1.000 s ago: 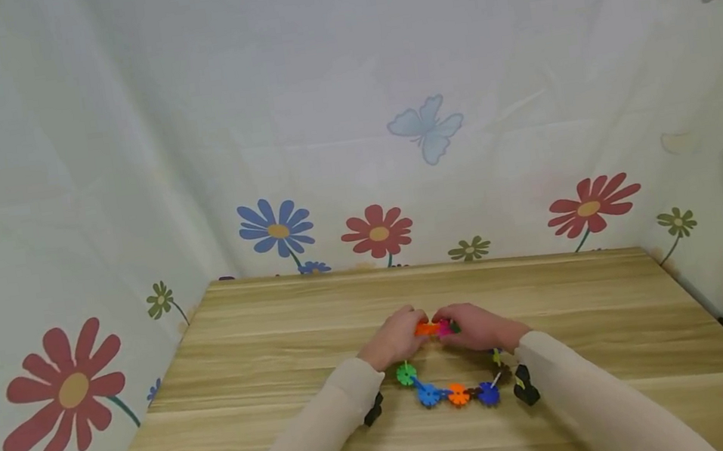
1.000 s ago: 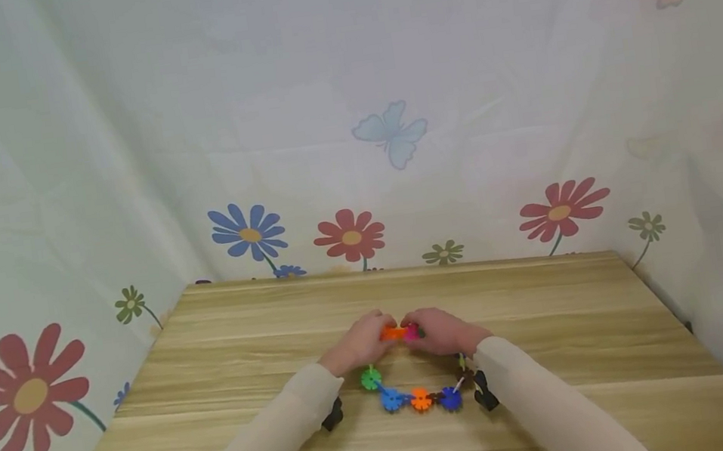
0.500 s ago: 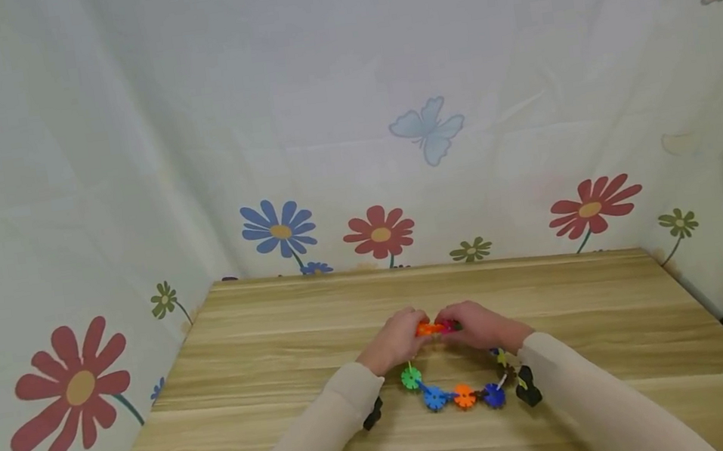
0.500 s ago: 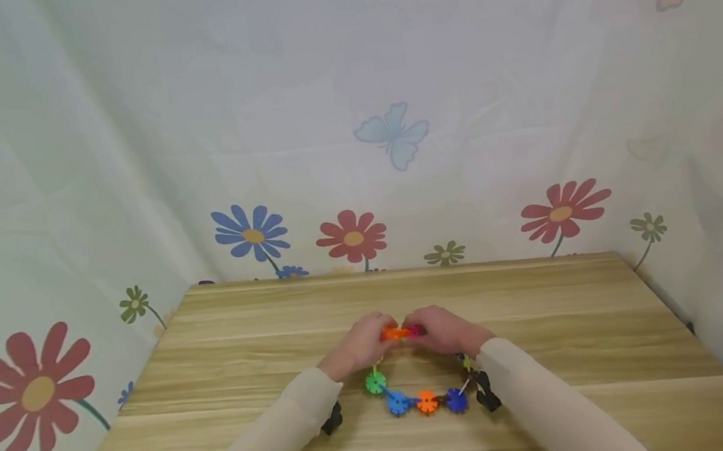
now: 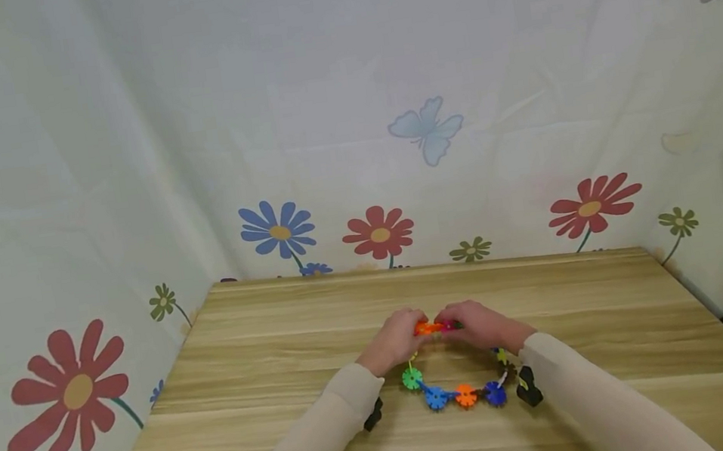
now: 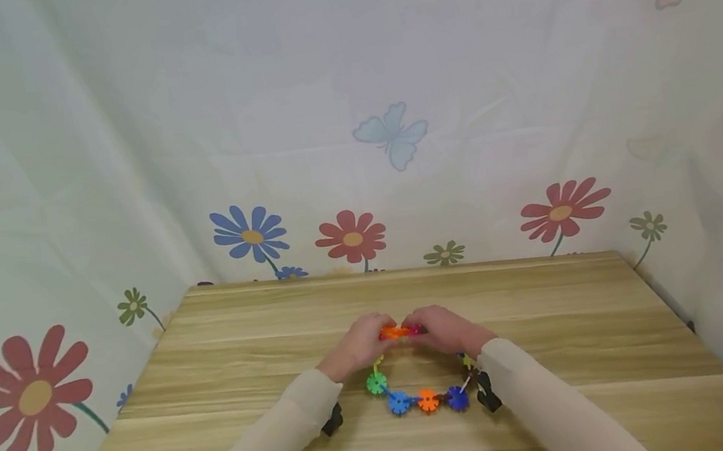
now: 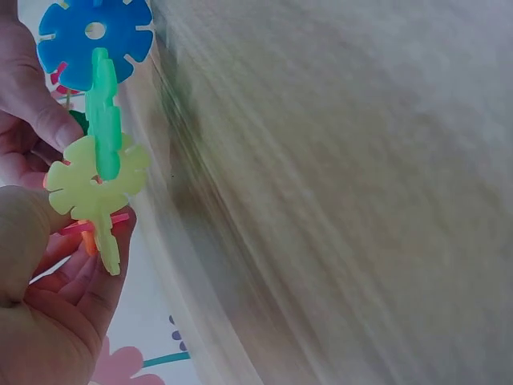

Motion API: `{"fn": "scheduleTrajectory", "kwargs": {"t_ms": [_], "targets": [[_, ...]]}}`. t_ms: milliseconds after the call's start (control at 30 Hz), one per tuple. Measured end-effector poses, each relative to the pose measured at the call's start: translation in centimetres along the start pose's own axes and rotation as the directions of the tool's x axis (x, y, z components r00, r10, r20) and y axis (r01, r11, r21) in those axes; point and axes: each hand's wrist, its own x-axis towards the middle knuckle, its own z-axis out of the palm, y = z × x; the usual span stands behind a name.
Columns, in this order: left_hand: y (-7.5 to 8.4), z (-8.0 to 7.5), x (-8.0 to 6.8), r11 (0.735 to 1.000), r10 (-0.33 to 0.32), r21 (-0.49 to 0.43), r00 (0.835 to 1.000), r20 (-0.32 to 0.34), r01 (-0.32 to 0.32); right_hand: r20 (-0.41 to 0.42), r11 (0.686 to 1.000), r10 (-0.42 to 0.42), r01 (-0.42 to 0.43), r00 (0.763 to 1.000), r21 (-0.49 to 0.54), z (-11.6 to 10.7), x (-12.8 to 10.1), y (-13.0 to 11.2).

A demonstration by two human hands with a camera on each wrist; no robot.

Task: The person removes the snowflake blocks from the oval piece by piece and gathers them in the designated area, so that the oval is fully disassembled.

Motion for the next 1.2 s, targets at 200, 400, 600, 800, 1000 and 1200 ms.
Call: {"fn": "scheduleTrajectory", "kwargs": {"t_ms": [200, 400, 600, 800, 1000, 1200], "targets": [[-0.1, 0.2, 0.0, 1.000, 0.007, -0.010, 1.000, -0.014, -0.007, -0.016, 1.000, -0.027, 0.027, 0.999, -0.015, 0.0, 0.0, 0.1], [-1.3, 0.1, -0.4, 1.000, -0.006, 0.013, 0.999, -0.045, 0.007, -0.021, 0.999, -0.033, 0.032, 0.999, -0.044, -0.3, -0.4, 0.6], [-2.1, -0.6, -1.0, 0.998, -0.061, -0.030, 0.998, -0.026, 0.060, -0.039, 0.999, 0.007, -0.008, 0.999, -0.045, -0.5, -0.6, 1.1], [-1.5, -0.8, -0.9, 0.999, -0.038, -0.033, 0.999, -0.005, 0.038, -0.040, 0.999, 0.005, -0.007, 0.999, -0.039, -0.6, -0.7, 0.8], [-1.3, -0.6, -1.0, 0.997, -0.080, -0.023, 0.997, 0.021, 0.080, -0.076, 0.999, 0.000, -0.004, 0.997, -0.042, -0.5, -0.8, 0.5], [-0.8, -0.5, -0.9, 0.997, -0.073, -0.037, 0.997, 0.037, 0.075, -0.067, 0.999, 0.036, -0.037, 0.997, -0.021, -0.7, -0.5, 0.4]]}}
